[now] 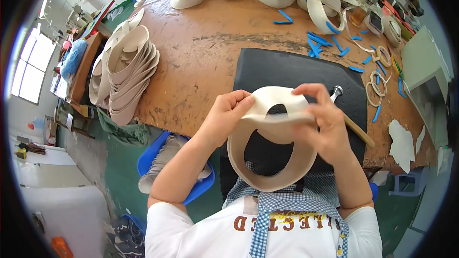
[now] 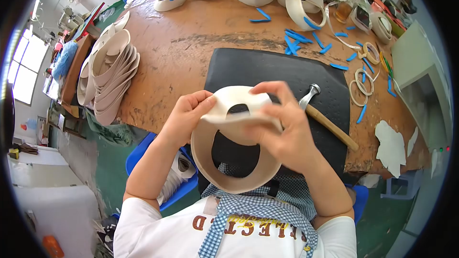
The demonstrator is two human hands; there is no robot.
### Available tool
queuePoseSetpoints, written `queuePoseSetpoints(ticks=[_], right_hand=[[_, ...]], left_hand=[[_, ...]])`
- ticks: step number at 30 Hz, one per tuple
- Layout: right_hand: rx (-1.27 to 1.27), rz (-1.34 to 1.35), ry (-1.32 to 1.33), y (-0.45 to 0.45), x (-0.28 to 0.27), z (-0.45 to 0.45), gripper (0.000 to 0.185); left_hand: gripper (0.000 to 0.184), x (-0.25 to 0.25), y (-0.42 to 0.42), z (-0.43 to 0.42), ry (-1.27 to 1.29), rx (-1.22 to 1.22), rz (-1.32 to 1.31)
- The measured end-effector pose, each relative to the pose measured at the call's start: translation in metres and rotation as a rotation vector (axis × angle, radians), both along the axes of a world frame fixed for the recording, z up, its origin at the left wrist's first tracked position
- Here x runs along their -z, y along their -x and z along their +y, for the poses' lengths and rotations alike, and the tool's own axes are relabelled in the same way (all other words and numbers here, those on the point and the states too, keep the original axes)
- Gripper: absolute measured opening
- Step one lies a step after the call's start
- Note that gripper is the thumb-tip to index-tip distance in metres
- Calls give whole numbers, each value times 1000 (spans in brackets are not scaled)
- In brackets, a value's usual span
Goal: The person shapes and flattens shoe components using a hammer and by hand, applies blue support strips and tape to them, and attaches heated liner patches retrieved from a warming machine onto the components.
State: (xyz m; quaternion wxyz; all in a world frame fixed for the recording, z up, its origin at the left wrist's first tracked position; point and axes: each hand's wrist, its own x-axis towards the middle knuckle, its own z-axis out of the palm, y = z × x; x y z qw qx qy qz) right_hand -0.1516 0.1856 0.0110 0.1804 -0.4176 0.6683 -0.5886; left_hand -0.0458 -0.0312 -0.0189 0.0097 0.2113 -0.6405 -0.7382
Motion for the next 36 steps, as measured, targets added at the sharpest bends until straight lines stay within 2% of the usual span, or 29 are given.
queuePoseSetpoints(ticks=[2,5,9,12,21,30,36], right_hand=[[113,-191,13,6,11,-3,28],[188,-213,-52,7,18,-7,32],[179,-426,22,8,19,-9,21],[168,-431,-57,8,10,-7,17],[191,-324,-114,11,19,-7,19],[202,-308,-88,10,17,-8,22],[216,-288,-92,9,16,-10,23]], left_hand=[[25,-5,-4,2,66,11,-2],[26,-11,-8,6,109,26,33],[27,-22,-15,12,33,70,24],[28,-20,-20,13,8,106,-14],[25,-4,-22,25,340,-53,70],[24,-8,-17,26,404,-46,55],[26,-4,-18,20,289,-3,18]])
